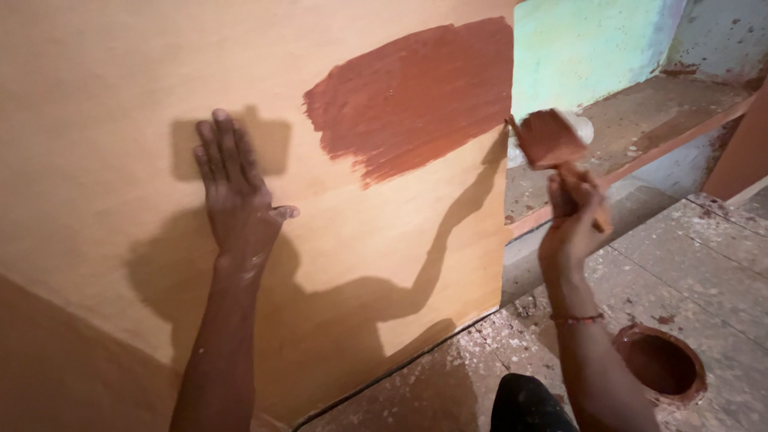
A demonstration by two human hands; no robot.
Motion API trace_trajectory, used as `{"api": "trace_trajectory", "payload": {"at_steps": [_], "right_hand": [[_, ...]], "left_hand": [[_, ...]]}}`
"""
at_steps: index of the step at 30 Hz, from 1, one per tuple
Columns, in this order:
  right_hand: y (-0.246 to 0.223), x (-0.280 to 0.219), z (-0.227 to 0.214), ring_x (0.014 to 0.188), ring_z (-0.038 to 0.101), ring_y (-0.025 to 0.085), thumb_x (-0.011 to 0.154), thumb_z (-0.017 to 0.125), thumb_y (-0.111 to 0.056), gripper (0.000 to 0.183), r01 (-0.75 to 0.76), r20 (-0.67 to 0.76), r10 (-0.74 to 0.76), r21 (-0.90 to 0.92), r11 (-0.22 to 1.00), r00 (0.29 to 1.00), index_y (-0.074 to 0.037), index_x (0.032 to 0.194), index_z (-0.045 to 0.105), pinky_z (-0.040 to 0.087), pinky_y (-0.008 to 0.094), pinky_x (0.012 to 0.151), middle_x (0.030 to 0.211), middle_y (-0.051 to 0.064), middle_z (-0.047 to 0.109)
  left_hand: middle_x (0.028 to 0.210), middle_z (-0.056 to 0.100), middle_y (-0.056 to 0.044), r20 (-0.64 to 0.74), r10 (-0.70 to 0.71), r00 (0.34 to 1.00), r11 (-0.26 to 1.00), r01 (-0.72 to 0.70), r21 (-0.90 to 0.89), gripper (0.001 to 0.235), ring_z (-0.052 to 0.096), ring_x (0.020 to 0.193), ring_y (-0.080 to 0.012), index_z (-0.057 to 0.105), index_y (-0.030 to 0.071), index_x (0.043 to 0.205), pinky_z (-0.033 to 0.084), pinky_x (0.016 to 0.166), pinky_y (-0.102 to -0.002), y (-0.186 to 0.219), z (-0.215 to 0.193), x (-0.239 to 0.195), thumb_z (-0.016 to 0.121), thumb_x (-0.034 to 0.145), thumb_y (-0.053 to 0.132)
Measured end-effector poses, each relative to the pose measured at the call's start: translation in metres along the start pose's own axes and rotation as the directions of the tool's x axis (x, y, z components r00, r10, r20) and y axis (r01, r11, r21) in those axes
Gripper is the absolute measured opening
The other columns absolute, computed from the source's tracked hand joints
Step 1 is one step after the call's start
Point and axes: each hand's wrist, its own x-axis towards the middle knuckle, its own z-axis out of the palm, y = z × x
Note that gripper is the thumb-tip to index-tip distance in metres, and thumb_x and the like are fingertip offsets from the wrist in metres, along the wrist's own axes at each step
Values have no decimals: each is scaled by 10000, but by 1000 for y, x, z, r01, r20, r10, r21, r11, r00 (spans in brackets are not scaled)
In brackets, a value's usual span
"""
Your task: The person paints a wall with reddish-brown paint using a brush. They repeatedly dip the brush into a small container on the floor and apply paint in horizontal strokes across a section of the wall.
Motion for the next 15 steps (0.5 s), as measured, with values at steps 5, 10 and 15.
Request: {"api": "trace_trajectory", "payload": {"at_steps": [5, 10, 15], "right_hand": [[24, -52, 28, 1102, 734, 247, 995, 477, -69, 198, -286, 152, 278, 33, 958, 948, -16, 947, 662, 672, 346, 978, 1194, 173, 701], [20, -119, 31, 1079, 721, 371, 1022, 399, -78, 288, -599, 364, 576, -61, 799, 732, -41, 942, 673, 633, 495, 982, 1207, 216, 660], [36, -90, 23, 1117, 730, 342, 1076, 450, -42, 249, -457, 502, 383, 28, 889, 775, -20, 919, 642, 615, 499, 979, 1211, 188, 680]], "left_hand": [[1742, 35, -275, -25, 24, 999, 1000, -25, -10, 1549, 57, 1616, -488, 28, -52, 1662, 157, 1328, -613, -3, 2, -2, 990, 540, 409], [1733, 38, -293, -17, 30, 999, 1000, -30, -7, 1543, 67, 1610, -504, 34, -66, 1658, 164, 1329, -615, -1, 0, -2, 989, 543, 410], [1724, 61, -310, 9, 13, 1000, 1000, -13, 0, 1548, 83, 1599, -515, 52, -90, 1644, 158, 1318, -619, 1, -3, 0, 984, 525, 436]]}}
